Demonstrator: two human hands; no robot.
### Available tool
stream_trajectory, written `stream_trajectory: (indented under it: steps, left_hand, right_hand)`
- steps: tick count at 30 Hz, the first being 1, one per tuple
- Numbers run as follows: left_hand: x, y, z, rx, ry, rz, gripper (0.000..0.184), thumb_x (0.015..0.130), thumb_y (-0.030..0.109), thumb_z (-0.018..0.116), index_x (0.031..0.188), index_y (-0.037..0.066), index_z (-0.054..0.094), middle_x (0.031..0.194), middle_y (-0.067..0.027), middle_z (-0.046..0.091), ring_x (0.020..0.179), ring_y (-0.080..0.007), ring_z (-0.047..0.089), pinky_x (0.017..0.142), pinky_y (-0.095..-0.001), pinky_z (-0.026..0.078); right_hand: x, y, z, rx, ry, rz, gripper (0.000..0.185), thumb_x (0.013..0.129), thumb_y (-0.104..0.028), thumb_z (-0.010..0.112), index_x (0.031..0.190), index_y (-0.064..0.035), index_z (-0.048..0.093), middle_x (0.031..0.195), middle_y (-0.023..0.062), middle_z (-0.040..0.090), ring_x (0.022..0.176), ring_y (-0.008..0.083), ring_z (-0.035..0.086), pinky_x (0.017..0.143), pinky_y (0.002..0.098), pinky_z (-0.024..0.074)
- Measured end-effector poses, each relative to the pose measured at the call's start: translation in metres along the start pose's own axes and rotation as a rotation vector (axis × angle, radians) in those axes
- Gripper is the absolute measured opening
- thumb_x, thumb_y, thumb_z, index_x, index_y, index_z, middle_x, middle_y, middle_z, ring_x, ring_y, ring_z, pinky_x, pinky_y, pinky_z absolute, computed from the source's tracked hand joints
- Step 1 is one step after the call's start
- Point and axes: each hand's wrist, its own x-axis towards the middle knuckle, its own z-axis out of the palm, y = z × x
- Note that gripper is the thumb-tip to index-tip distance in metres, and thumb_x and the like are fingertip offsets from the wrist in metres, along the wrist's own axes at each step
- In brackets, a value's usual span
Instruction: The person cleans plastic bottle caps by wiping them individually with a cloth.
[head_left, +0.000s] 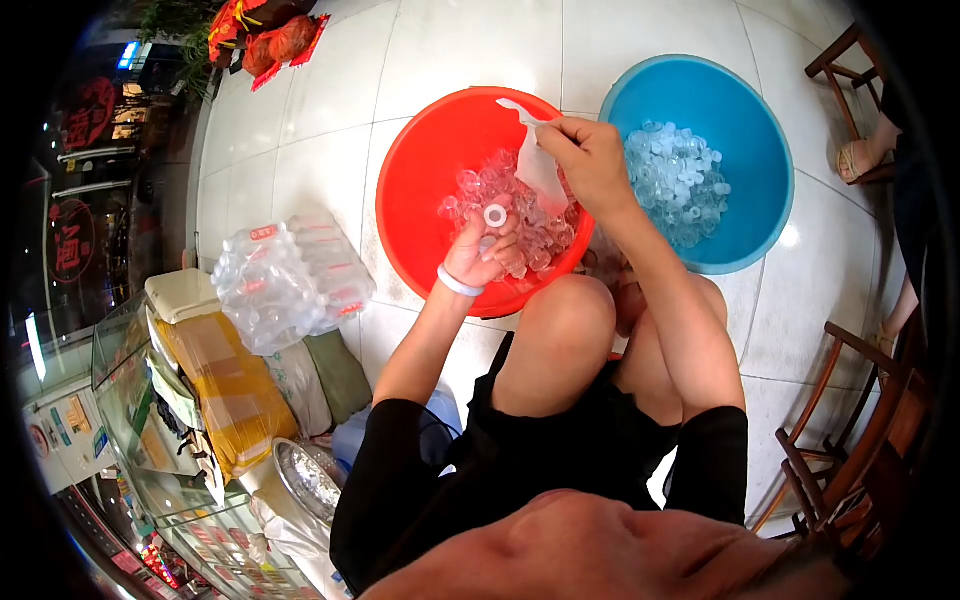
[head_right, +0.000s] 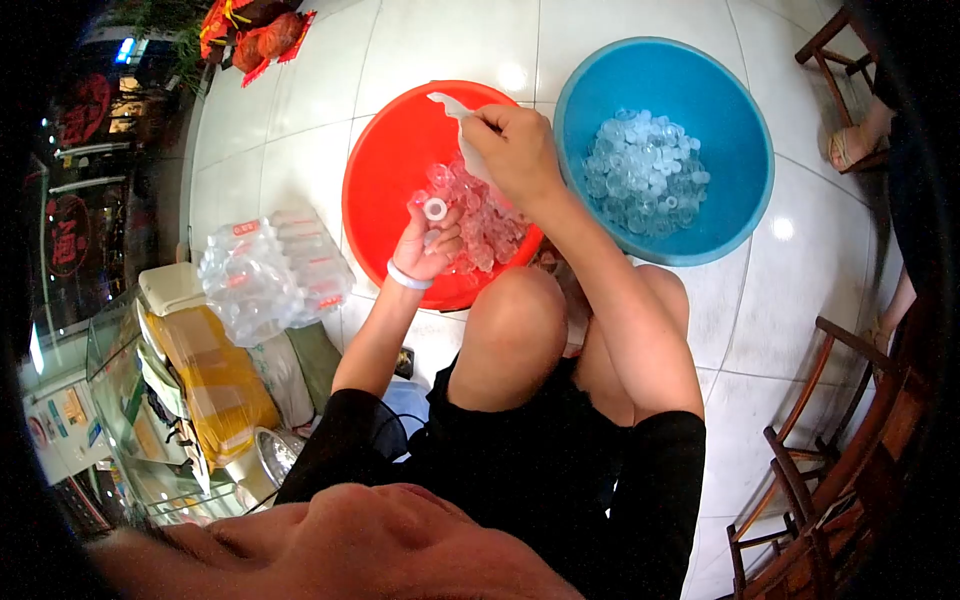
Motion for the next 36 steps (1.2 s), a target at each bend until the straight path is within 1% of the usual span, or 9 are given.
stream_trajectory:
  steps: [18,22,25,27,28,29,33,34,36]
  left_hand:
    - [0.002,0.005,0.035,0.032,-0.189,-0.016,0.034,0.080,0.015,0.050,0.111,0.002,0.048,0.089,-0.0094,0.046,0.047,-0.0085,0.038,0.042,-0.0215,0.031]
    - [-0.005,0.017,0.037,0.326,-0.079,0.015,0.035,0.074,0.014,0.057,0.104,-0.004,0.050,0.080,-0.0110,0.050,0.048,-0.0092,0.042,0.039,-0.0209,0.032]
    - [-0.012,0.034,0.040,0.546,-0.095,0.047,0.032,0.071,0.015,0.059,0.095,-0.005,0.051,0.085,-0.0110,0.052,0.046,-0.0093,0.042,0.038,-0.0186,0.034]
    - [-0.011,0.040,0.027,0.165,-0.247,0.047,0.033,0.071,0.012,0.059,0.098,-0.003,0.050,0.092,-0.0149,0.053,0.045,-0.0081,0.042,0.035,-0.0191,0.034]
    - [-0.011,0.044,0.015,0.350,0.114,-0.055,0.031,0.070,0.010,0.060,0.098,-0.002,0.053,0.092,-0.0147,0.055,0.048,-0.0084,0.047,0.037,-0.0202,0.038]
    - [-0.013,0.040,0.002,0.331,0.129,-0.084,0.031,0.070,0.010,0.060,0.098,-0.002,0.053,0.092,-0.0147,0.055,0.048,-0.0084,0.047,0.037,-0.0202,0.038]
    - [-0.003,0.025,-0.019,1.842,0.248,0.009,0.026,0.070,0.007,0.060,0.093,-0.005,0.057,0.076,-0.0099,0.059,0.052,-0.0119,0.052,0.044,-0.0224,0.041]
    - [-0.012,0.031,-0.009,1.413,0.507,-0.122,0.027,0.071,0.007,0.059,0.095,-0.005,0.057,0.078,-0.0111,0.059,0.047,-0.0090,0.048,0.041,-0.0223,0.039]
    - [-0.025,0.047,0.020,0.855,0.251,-0.049,0.027,0.074,0.009,0.056,0.097,-0.005,0.056,0.081,-0.0118,0.059,0.044,-0.0075,0.043,0.038,-0.0197,0.035]
  right_hand:
    - [-0.004,0.000,0.005,0.009,-0.003,-0.051,0.024,0.074,-0.020,0.053,0.071,0.0028,0.059,0.051,0.0097,0.049,0.048,0.0103,0.046,0.047,0.0268,0.0380]
    - [-0.002,0.001,0.005,-0.085,-0.073,-0.084,0.022,0.075,-0.018,0.055,0.077,0.0033,0.060,0.056,0.0027,0.052,0.054,0.0071,0.045,0.050,0.0237,0.0373]
    - [-0.001,0.001,0.009,-0.119,-0.046,-0.138,0.025,0.074,-0.021,0.054,0.078,0.0029,0.060,0.057,0.0096,0.055,0.054,0.0108,0.049,0.053,0.0270,0.0411]
    - [0.002,-0.001,0.009,-0.201,-0.046,-0.190,0.024,0.073,-0.021,0.055,0.071,0.0027,0.059,0.053,0.0085,0.052,0.049,0.0115,0.046,0.048,0.0280,0.0385]
    - [0.007,-0.012,0.012,-0.080,0.003,-0.262,0.023,0.072,-0.019,0.052,0.066,0.0021,0.057,0.054,0.0151,0.051,0.050,0.0214,0.048,0.049,0.0339,0.0383]
    - [0.009,-0.017,0.017,0.042,0.051,-0.340,0.022,0.071,-0.017,0.049,0.060,0.0015,0.054,0.056,0.0217,0.049,0.050,0.0314,0.051,0.049,0.0398,0.0380]
    - [0.002,-0.008,0.023,-0.006,0.065,-0.320,0.024,0.071,-0.015,0.049,0.055,0.0027,0.047,0.053,0.0213,0.044,0.048,0.0324,0.047,0.048,0.0410,0.0350]
    - [0.002,-0.006,0.020,-0.004,0.075,-0.315,0.024,0.071,-0.015,0.049,0.055,0.0027,0.047,0.053,0.0213,0.044,0.048,0.0324,0.047,0.048,0.0410,0.0350]
    - [0.001,0.001,0.022,0.055,0.108,-0.368,0.024,0.071,-0.015,0.049,0.055,0.0031,0.046,0.054,0.0222,0.044,0.048,0.0318,0.047,0.049,0.0409,0.0351]
